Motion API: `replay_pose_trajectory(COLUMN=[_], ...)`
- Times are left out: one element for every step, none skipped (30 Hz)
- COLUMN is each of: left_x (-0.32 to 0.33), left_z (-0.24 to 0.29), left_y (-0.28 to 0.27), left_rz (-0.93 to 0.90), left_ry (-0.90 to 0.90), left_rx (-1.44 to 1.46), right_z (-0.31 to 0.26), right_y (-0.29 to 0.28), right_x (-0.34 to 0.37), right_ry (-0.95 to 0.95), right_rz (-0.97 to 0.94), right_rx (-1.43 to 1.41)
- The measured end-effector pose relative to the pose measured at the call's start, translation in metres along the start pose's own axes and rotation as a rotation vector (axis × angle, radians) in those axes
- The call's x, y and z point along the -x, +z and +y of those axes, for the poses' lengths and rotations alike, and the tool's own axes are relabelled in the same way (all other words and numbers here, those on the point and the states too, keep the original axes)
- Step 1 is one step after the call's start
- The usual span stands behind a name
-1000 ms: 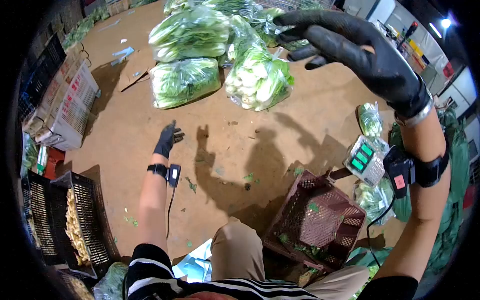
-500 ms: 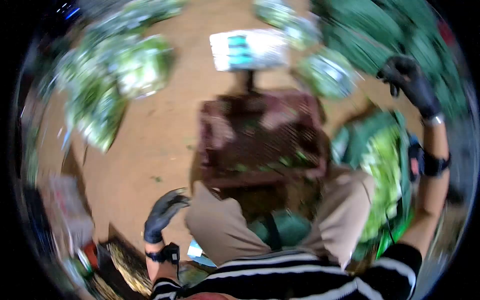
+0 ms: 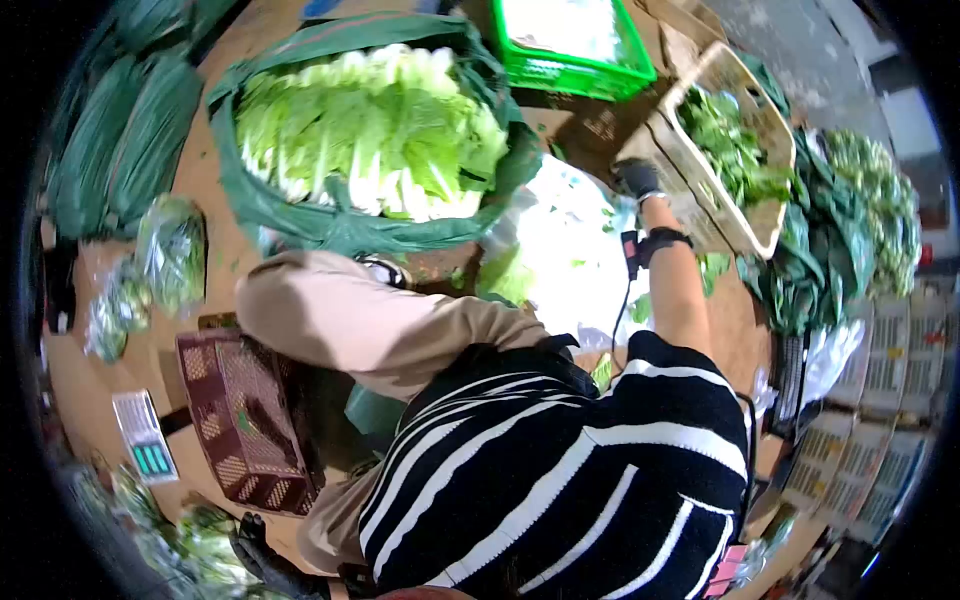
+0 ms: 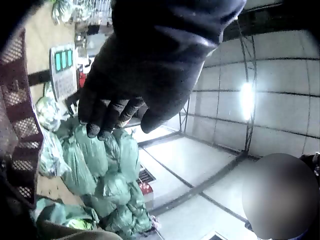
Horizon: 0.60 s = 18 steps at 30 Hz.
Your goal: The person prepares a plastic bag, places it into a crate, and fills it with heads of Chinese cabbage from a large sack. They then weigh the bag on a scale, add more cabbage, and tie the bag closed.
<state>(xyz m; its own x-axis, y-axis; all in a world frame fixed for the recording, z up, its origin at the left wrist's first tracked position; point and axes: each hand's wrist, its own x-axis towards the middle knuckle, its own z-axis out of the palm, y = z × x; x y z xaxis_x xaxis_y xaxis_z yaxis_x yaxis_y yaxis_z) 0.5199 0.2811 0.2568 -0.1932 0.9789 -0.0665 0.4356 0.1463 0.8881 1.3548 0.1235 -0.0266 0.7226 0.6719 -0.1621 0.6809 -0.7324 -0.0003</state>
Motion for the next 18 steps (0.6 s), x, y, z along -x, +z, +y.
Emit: replay_pose_trajectory(left_x=[-0.001, 0.001, -0.003, -0.010, -0.013, -0.015, -0.020, -0.028, -0.035, -0.040, -0.046, -0.050, -0.056, -0.062, -0.068, -0.073, -0.078, -0.084], left_z=[0.029, 0.044, 0.047, 0.045, 0.050, 0.071, 0.073, 0.067, 0.057, 0.054, 0.052, 0.050, 0.049, 0.047, 0.046, 0.045, 0.044, 0.043], left_y=[0.027, 0.046, 0.050, 0.045, 0.055, 0.064, 0.063, 0.061, 0.054, 0.053, 0.054, 0.060, 0.063, 0.068, 0.072, 0.078, 0.083, 0.088], left_rz=[-0.003, -0.003, -0.008, 0.007, 0.020, -0.094, -0.112, -0.095, -0.100, -0.105, -0.099, -0.085, -0.073, -0.061, -0.046, -0.034, -0.023, -0.011], left_ry=[0.054, 0.104, 0.123, 0.102, 0.072, 0.113, 0.130, 0.142, 0.106, 0.067, 0.043, 0.024, 0.004, -0.016, -0.038, -0.055, -0.074, -0.095], left_rx=[-0.070, -0.135, -0.134, -0.124, -0.105, -0.126, -0.151, -0.142, -0.126, -0.115, -0.117, -0.133, -0.154, -0.169, -0.176, -0.188, -0.204, -0.215], right_z=[0.006, -0.010, -0.051, -0.069, -0.074, -0.089, -0.107, -0.123, -0.124, -0.138, -0.144, -0.152, -0.165, -0.168, -0.169, -0.169, -0.166, -0.157], right_y=[0.014, -0.009, -0.042, -0.026, -0.021, -0.035, -0.054, -0.071, -0.068, -0.090, -0.105, -0.111, -0.132, -0.142, -0.150, -0.149, -0.146, -0.146], right_x=[0.015, 0.045, 0.069, 0.063, 0.046, 0.030, 0.015, -0.013, -0.056, -0.083, -0.125, -0.165, -0.188, -0.216, -0.243, -0.267, -0.286, -0.303], right_ry=[0.008, 0.108, 0.194, 0.256, 0.319, 0.236, 0.149, 0.209, -0.038, -0.018, -0.105, -0.186, -0.139, -0.082, -0.063, -0.014, 0.035, 0.125], right_rz=[-0.039, -0.165, -0.278, -0.267, -0.252, -0.154, -0.061, 0.018, 0.410, 0.353, 0.604, 0.766, 0.725, 0.672, 0.683, 0.652, 0.620, 0.512], right_rx=[0.029, -0.297, -0.630, -0.640, -0.639, -0.671, -0.702, -0.883, -0.541, -0.661, -0.608, -0.615, -0.717, -0.604, -0.572, -0.496, -0.419, -0.390])
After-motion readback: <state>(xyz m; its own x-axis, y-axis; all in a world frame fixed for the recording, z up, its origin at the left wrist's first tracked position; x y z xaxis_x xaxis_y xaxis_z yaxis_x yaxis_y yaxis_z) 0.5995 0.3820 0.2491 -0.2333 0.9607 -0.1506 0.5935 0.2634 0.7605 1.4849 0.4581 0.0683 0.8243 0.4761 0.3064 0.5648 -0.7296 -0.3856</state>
